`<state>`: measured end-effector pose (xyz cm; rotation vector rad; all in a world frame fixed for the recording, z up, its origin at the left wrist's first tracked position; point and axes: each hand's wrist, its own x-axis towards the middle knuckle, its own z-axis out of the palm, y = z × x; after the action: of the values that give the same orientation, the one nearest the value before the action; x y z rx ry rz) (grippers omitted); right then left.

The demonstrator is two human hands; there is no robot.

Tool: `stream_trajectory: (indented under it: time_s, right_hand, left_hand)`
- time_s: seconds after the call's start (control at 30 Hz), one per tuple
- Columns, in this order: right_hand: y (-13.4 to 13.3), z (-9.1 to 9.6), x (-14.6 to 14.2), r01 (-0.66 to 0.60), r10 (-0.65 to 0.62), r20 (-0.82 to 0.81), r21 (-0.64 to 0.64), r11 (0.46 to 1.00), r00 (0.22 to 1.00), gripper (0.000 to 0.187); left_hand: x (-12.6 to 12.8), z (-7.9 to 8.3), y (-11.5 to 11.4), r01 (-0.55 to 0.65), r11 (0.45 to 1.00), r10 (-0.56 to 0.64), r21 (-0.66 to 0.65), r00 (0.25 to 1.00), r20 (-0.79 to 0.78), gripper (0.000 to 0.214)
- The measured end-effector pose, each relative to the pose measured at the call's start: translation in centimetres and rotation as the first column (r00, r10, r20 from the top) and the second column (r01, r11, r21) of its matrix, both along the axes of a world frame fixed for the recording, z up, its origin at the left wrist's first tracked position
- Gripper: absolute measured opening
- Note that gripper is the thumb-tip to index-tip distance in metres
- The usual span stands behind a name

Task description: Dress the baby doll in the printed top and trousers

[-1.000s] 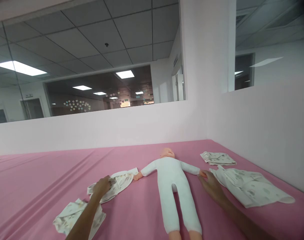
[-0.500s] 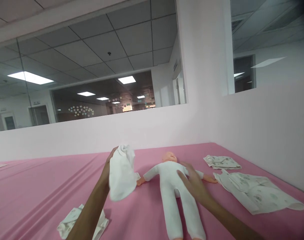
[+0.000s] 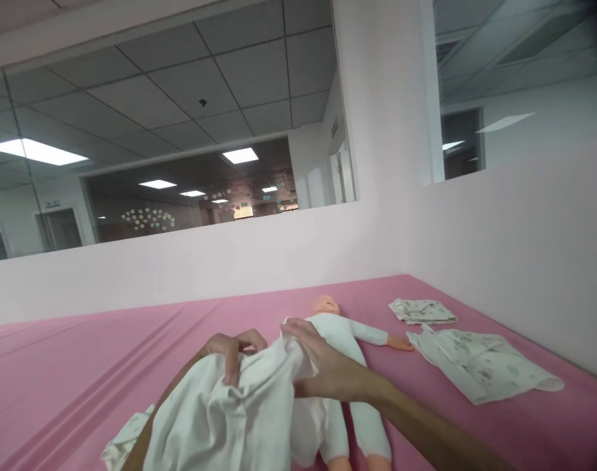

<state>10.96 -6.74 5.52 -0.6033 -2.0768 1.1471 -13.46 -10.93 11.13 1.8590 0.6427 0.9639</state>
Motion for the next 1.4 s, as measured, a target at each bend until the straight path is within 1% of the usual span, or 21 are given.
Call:
stream_trajectory:
  time_s: [0.07,0.1,0.17,0.23,0.27,0.3,0.37,0.47,0.53,0.63,0.73,0.8,0.83,0.9,0.97,1.03,1.1,1.13,1.23,1.3,1.4]
  right_hand:
    - [-0.2,0.6,0.1,-0.023,0.023,0.016,-0.004,1.000,1.000,0.086]
    - [-0.3,0.9,0.2,-0.051,0.051,0.004,-0.014,0.999,0.999,0.081]
    - [-0.3,1.5,0.1,-0.183,0.182,-0.019,-0.095,0.978,0.983,0.072]
    - [-0.2,1.9,-0.1,-0.345,0.347,-0.035,-0.236,0.908,0.937,0.061]
    - [-0.3,2.1,-0.2,-0.386,0.390,-0.047,-0.294,0.874,0.920,0.054]
    - [-0.3,2.2,-0.2,-0.391,0.396,-0.055,-0.328,0.860,0.916,0.046]
    - [-0.4,2.4,-0.2,-0.328,0.325,-0.065,-0.321,0.888,0.943,0.036]
    - [-0.4,3.2,0.2,-0.187,0.166,-0.098,-0.262,0.947,0.981,0.035]
    - [-0.2,3.9,0.8,-0.110,0.090,-0.094,-0.233,0.966,0.992,0.035]
    - [0.2,4.9,1.9,-0.075,0.067,-0.045,-0.214,0.974,0.997,0.034]
    - [0.5,5.5,2.8,-0.044,0.047,0.016,-0.187,0.981,0.999,0.029]
    - [0.3,5.7,2.9,0.033,-0.028,0.041,-0.122,0.992,0.999,0.022]
    - [0.1,5.8,2.7,0.070,-0.066,0.048,-0.080,0.994,0.997,0.018]
    - [-0.7,6.0,2.1,0.118,-0.117,0.070,-0.002,0.993,0.991,0.011]
    - [-1.7,6.2,1.3,0.142,-0.147,0.100,0.058,0.988,0.984,0.006]
    - [-2.7,6.4,0.6,0.167,-0.182,0.117,0.129,0.977,0.976,0.007]
    - [-3.4,6.5,0.4,0.185,-0.208,0.109,0.192,0.964,0.972,0.008]
    - [-3.5,6.5,0.5,0.182,-0.205,0.102,0.200,0.963,0.973,0.007]
    - [-3.0,6.6,1.2,0.121,-0.133,0.100,0.110,0.987,0.986,0.014]
    - [-2.4,6.7,1.9,0.076,-0.080,0.108,0.036,0.996,0.991,0.018]
    - [-1.7,6.8,2.9,0.064,-0.064,0.108,0.008,0.998,0.992,0.026]
  left_hand:
    - [0.1,0.4,-0.6,0.116,0.989,-0.116,-0.091,0.993,0.006,0.054]
    - [0.1,0.5,-0.8,0.135,0.984,-0.133,-0.120,0.991,0.017,0.049]
    - [0.3,0.6,-1.0,0.136,0.983,-0.130,-0.122,0.990,0.057,0.039]
    - [0.3,0.7,-1.0,0.129,0.988,-0.121,-0.087,0.988,0.096,0.028]
    - [0.2,0.8,-0.9,0.119,0.991,-0.114,-0.066,0.991,0.074,0.023]
    - [0.1,0.9,-0.8,0.093,0.995,-0.092,-0.045,0.995,0.029,0.021]
    - [-0.3,1.2,-0.6,0.009,1.000,-0.008,0.009,0.997,-0.075,0.021]
    - [-0.9,1.8,-0.6,-0.111,0.990,0.123,0.090,0.983,-0.136,0.023]
    - [-1.1,2.1,-0.9,-0.186,0.978,0.198,0.094,0.970,-0.139,0.021]
    - [-0.9,2.6,-1.7,-0.264,0.963,0.270,0.056,0.950,-0.159,0.015]
    - [-0.9,2.6,-2.1,-0.217,0.976,0.213,0.011,0.945,-0.250,0.018]
    - [-0.7,2.2,-2.2,-0.161,0.984,0.133,-0.076,0.950,-0.284,0.025]
    - [-0.5,1.8,-2.1,-0.130,0.982,0.092,-0.138,0.962,-0.256,0.033]
    - [0.5,1.0,-2.0,-0.076,0.966,0.044,-0.248,0.990,-0.132,0.054]
    - [2.1,0.2,-1.9,-0.071,0.959,0.063,-0.275,0.997,-0.038,0.065]
    - [3.9,-0.2,-2.0,-0.126,0.963,0.118,-0.237,0.992,-0.048,0.054]
    - [5.4,-0.2,-2.3,-0.225,0.958,0.209,-0.176,0.972,-0.105,0.037]
    - [5.9,0.0,-2.4,-0.288,0.948,0.270,-0.137,0.953,-0.137,0.035]
    - [6.0,0.7,-2.8,-0.456,0.890,0.444,-0.003,0.868,-0.222,0.042]
    - [5.3,1.4,-3.2,-0.517,0.852,0.518,0.079,0.815,-0.261,0.045]
    - [4.2,2.3,-3.8,-0.572,0.802,0.597,0.171,0.757,-0.266,0.046]
